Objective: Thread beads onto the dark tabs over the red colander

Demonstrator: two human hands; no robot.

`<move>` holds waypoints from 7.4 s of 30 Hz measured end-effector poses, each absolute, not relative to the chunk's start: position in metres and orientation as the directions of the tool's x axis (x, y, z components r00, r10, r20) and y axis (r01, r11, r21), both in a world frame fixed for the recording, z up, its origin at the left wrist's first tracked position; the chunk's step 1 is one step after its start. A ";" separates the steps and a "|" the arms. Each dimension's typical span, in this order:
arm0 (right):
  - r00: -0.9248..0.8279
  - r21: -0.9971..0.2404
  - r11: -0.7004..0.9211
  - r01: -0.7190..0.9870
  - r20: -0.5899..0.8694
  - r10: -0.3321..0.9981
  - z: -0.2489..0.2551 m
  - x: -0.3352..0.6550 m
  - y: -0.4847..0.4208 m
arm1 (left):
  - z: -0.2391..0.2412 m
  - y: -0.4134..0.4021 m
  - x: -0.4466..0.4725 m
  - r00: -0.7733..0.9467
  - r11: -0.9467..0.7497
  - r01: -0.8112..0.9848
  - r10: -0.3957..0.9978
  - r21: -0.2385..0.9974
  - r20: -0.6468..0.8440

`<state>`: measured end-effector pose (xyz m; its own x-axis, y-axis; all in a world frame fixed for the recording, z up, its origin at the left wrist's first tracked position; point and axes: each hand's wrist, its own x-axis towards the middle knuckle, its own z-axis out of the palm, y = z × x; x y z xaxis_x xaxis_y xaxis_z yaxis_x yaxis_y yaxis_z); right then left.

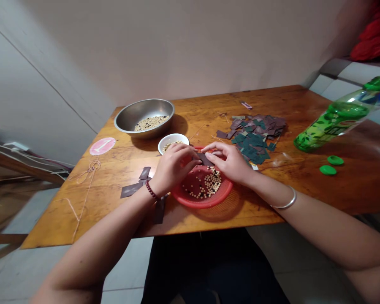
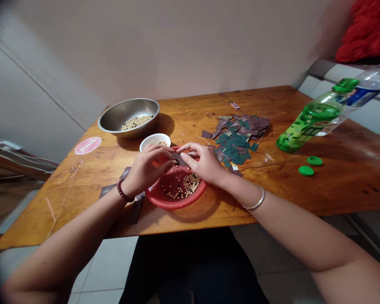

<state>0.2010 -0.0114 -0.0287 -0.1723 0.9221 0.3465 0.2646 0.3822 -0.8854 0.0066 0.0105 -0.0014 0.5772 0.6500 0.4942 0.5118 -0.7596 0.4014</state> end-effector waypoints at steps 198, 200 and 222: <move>-0.373 -0.747 0.465 0.475 0.308 0.875 -0.016 0.200 -0.023 | -0.005 0.001 0.006 0.542 -0.808 0.588 0.425 0.035 0.725; -0.374 -0.750 0.463 0.472 0.305 0.876 -0.016 0.200 -0.023 | -0.005 0.001 0.006 0.541 -0.808 0.588 0.426 0.037 0.725; -0.390 -0.746 0.460 0.482 0.288 0.875 -0.012 0.202 -0.023 | -0.003 0.001 0.006 0.563 -0.818 0.573 0.440 0.053 0.699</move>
